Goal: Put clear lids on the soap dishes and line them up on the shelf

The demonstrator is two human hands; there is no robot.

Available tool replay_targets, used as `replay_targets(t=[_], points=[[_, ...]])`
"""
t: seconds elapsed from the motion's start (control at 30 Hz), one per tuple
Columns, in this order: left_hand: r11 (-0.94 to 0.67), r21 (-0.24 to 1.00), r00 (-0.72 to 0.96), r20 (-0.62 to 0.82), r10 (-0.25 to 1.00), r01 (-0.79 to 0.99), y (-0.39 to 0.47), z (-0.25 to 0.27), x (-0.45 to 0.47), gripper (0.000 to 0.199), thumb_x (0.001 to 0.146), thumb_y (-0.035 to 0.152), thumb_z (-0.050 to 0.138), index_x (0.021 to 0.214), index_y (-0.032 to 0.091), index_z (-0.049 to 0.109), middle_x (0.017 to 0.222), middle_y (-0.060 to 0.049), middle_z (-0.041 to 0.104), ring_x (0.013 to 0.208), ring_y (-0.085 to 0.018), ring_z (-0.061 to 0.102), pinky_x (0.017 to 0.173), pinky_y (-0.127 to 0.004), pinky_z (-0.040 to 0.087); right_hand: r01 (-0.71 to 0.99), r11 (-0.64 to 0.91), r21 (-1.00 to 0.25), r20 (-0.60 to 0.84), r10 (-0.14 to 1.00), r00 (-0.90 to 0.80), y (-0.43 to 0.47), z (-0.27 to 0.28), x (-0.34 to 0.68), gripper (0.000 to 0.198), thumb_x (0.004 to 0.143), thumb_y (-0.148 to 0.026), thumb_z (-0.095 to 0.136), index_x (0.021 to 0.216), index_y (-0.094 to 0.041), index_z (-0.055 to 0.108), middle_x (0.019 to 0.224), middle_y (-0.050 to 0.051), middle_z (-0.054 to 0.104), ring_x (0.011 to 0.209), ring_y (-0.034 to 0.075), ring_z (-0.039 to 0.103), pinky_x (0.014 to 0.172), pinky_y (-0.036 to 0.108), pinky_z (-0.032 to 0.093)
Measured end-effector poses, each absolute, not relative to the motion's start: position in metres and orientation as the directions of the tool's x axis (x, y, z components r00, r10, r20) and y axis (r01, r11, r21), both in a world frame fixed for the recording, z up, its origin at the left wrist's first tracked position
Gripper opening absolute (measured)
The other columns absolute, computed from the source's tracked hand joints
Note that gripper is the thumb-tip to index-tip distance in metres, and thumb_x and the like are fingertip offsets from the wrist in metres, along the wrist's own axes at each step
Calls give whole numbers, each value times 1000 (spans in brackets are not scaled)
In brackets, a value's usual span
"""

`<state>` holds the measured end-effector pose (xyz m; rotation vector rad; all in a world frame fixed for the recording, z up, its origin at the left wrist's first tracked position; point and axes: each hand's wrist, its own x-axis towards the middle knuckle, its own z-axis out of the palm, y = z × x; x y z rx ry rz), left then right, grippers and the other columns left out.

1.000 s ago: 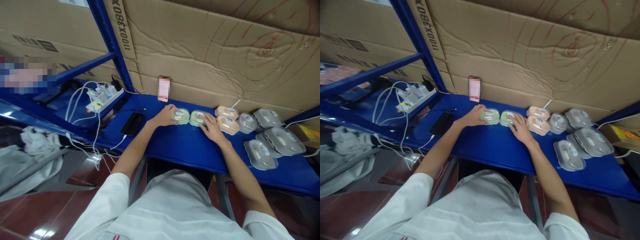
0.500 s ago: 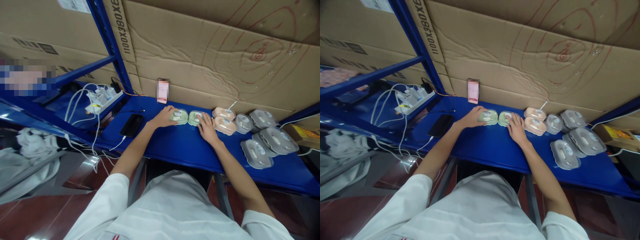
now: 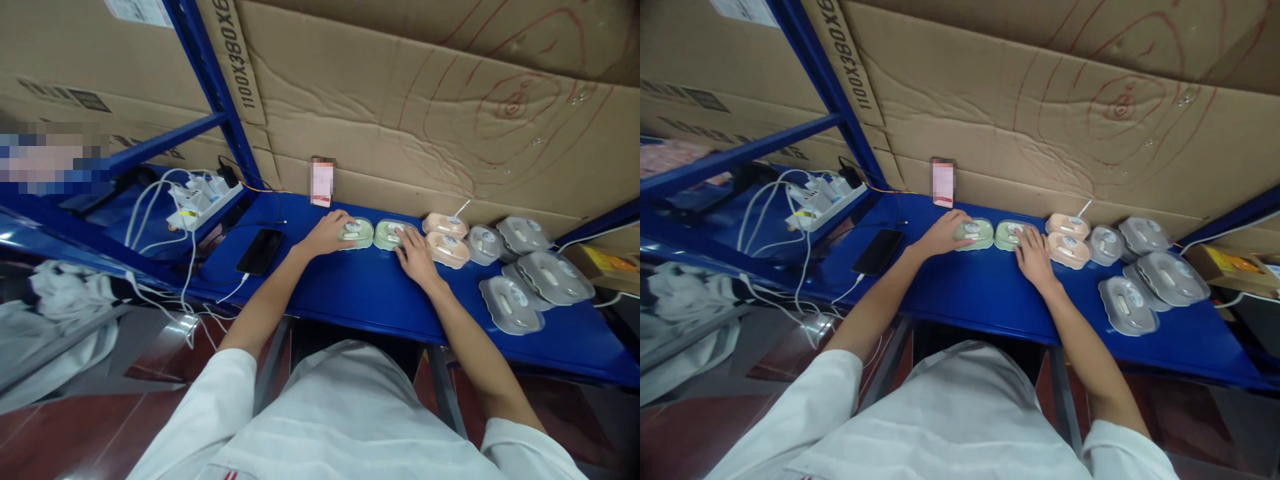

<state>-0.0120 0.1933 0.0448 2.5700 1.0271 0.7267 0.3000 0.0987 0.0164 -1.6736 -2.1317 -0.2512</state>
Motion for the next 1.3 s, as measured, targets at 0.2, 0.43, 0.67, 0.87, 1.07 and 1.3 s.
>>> replay_targets(t=[0.2,0.43,0.67,0.87,1.07,1.3], points=[[-697,499,610,358,707,515,195,44,-16,43,95,53,69,127,25,66,137,-10,65,129,-29,63,116,-47,48,932,325,-157,447,865,-226,100,25,311,51,108,-51,50,149,-25,66,147,14,66,133,37,57,113,56,45],[-695,412,573,392,719,590,193,42,-9,35,101,43,61,128,22,67,138,-13,66,133,-33,61,116,-52,45,954,260,-152,526,838,-144,101,27,309,47,112,-38,37,141,-19,69,143,16,67,129,33,59,111,50,45],[-769,287,681,357,639,571,183,42,-4,32,104,45,55,112,22,76,118,-12,74,115,-29,70,102,-42,55,963,267,-31,360,902,-239,97,16,300,51,112,-43,38,143,-14,67,137,18,74,123,35,64,105,50,42],[-784,324,754,243,611,530,181,37,-4,33,97,49,66,118,25,77,128,-11,75,124,-31,70,108,-43,55,959,280,-54,328,912,-248,97,20,302,50,113,-51,40,136,-22,73,132,14,77,121,33,66,103,47,40],[-758,398,712,290,639,517,183,40,-3,39,106,46,48,123,23,74,126,-12,78,119,-30,73,106,-46,55,952,289,-104,393,891,-228,94,34,302,55,114,-51,33,133,-23,76,126,13,79,118,32,66,106,48,37],[-785,392,679,402,614,479,182,42,3,38,111,40,43,131,21,69,134,-12,76,131,-29,68,114,-47,49,946,304,-110,509,835,-209,92,52,310,46,111,-33,34,130,-25,75,135,9,76,128,32,61,115,52,33]])
